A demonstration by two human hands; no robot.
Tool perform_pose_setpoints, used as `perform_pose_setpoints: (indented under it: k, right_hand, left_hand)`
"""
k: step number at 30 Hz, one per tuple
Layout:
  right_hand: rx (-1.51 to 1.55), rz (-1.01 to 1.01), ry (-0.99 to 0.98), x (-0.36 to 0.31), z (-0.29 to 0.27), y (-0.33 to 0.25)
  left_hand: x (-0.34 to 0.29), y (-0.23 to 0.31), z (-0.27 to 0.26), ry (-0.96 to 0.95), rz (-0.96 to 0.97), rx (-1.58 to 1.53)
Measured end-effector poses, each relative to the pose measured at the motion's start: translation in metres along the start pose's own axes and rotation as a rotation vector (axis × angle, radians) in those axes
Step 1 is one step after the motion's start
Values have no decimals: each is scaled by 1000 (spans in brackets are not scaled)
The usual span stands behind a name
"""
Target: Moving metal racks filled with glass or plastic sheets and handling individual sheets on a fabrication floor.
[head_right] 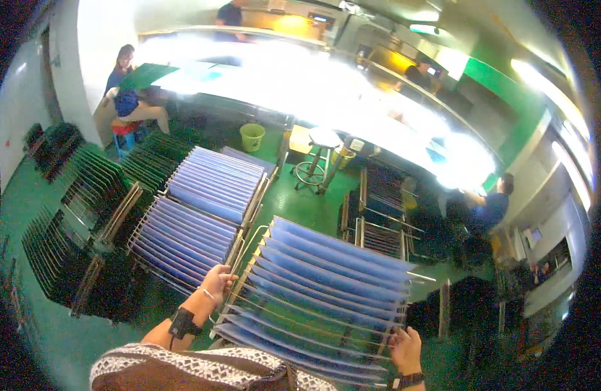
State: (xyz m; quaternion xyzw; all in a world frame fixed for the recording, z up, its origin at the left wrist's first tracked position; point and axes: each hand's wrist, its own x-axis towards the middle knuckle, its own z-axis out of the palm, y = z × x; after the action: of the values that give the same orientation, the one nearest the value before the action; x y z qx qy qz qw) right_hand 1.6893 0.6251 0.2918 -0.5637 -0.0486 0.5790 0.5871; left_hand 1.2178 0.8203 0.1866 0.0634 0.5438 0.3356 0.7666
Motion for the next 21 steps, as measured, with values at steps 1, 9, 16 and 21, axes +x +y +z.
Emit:
perform_pose_setpoints:
  k: [1, 9, 16, 21]
  right_hand:
    - [-17, 13, -16, 27, 2, -14]
    - [-112, 73, -152, 212, 87, -106]
    - [-104, 122, -268, 344, 159, -177]
    - [-200, 181, -318, 424, 246, -215]
  left_hand:
    - [14, 2, 3, 14, 6, -22]
    - [102, 62, 70, 124, 402, -92]
    - [166, 157, 130, 208, 404, -233]
    - [203, 205, 144, 261, 313, -332]
